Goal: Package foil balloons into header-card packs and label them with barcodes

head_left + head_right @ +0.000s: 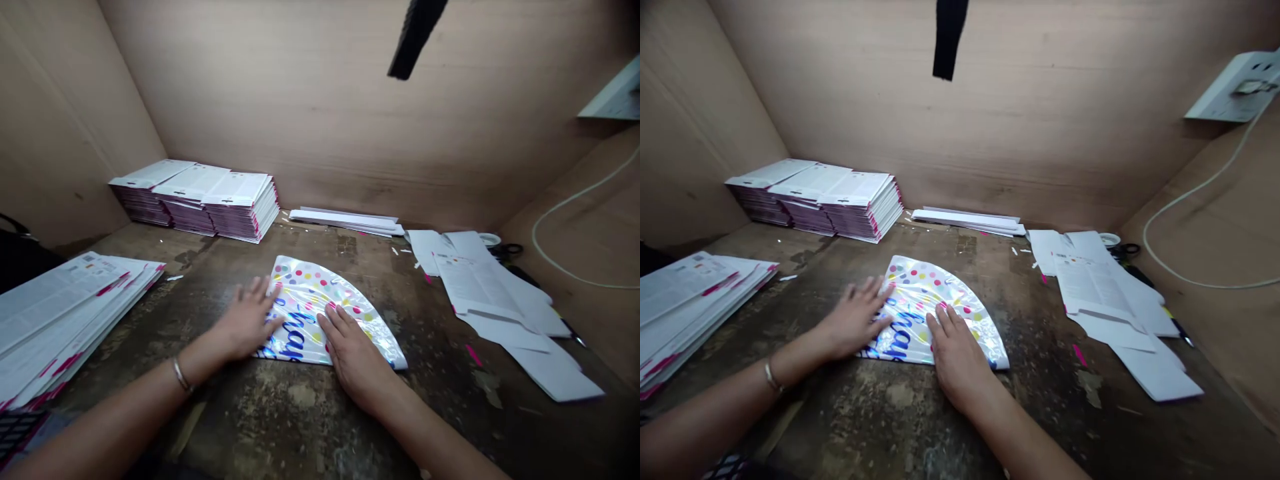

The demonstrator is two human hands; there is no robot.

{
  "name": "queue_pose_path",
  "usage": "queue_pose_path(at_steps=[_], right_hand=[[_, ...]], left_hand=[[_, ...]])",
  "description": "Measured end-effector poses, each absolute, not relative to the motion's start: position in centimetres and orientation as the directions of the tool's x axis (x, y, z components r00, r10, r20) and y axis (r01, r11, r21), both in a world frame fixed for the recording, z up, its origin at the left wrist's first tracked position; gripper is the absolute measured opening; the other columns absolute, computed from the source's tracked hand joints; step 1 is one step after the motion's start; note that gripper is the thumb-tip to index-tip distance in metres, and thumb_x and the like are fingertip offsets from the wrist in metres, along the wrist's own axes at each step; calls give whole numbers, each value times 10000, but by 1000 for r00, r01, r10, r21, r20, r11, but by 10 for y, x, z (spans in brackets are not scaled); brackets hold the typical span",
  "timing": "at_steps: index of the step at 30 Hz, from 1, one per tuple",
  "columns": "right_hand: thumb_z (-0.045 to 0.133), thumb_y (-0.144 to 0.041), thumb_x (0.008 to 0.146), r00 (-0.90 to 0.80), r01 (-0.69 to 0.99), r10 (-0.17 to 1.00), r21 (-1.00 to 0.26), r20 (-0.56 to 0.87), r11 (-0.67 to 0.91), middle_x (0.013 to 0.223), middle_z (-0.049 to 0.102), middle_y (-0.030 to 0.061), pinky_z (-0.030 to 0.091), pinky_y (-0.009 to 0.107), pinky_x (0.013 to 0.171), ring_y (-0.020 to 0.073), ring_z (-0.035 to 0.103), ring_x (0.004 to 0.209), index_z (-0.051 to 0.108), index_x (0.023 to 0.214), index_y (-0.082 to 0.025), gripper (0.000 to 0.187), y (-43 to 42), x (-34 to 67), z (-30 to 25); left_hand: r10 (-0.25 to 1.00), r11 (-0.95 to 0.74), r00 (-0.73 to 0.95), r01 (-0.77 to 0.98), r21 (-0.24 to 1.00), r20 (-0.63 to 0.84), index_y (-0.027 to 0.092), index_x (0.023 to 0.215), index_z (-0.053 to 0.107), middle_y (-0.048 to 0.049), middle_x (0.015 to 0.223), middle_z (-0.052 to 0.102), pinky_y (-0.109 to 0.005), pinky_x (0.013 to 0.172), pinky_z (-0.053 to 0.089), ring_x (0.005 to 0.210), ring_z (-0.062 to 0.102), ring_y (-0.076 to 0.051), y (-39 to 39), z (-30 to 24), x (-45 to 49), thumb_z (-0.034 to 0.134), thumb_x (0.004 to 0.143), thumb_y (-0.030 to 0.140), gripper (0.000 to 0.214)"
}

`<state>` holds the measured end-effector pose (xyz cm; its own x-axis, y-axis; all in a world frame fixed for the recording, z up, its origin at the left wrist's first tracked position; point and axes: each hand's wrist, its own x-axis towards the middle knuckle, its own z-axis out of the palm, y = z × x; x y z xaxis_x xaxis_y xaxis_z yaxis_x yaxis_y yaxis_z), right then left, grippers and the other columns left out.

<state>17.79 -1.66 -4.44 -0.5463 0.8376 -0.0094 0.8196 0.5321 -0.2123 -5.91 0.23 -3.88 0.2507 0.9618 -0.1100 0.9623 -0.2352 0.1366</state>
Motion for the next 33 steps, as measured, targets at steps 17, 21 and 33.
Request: queue_pose_path(at_steps=[17, 21, 33], right_hand=[[368, -154, 923, -531, 822, 846, -266, -42, 503, 1487, 308, 125, 271, 471, 1119, 273, 215, 1388, 403, 1399, -129, 478, -23, 183, -41], [483, -204, 879, -475, 801, 878, -383, 59, 460, 1514, 243, 132, 273, 479, 1113, 272, 184, 1398, 374, 1411, -134, 547, -9, 195, -31], [589, -245, 858, -399, 628, 715, -397, 573, 669, 1129, 664, 71, 500, 427, 932, 242, 607, 1066, 682, 904, -231, 105, -12, 257, 65]], left_hand=[[947, 275, -39, 615, 739, -319, 150, 689, 629, -23, 574, 646, -284, 544, 470, 599, 635, -223, 83, -13, -66, 768, 529, 375, 309], [977, 131, 101, 410, 902, -188, 150, 918, 593, -57, 843, 696, -306, 648, 527, 759, 660, -209, 58, 2, -59, 657, 677, 485, 417], [509, -848, 494, 428, 312, 705, 223, 942, 592, -74, 1146, 654, -461, 1024, 414, 1169, 545, -242, -33, 29, -56, 554, 816, 119, 168]])
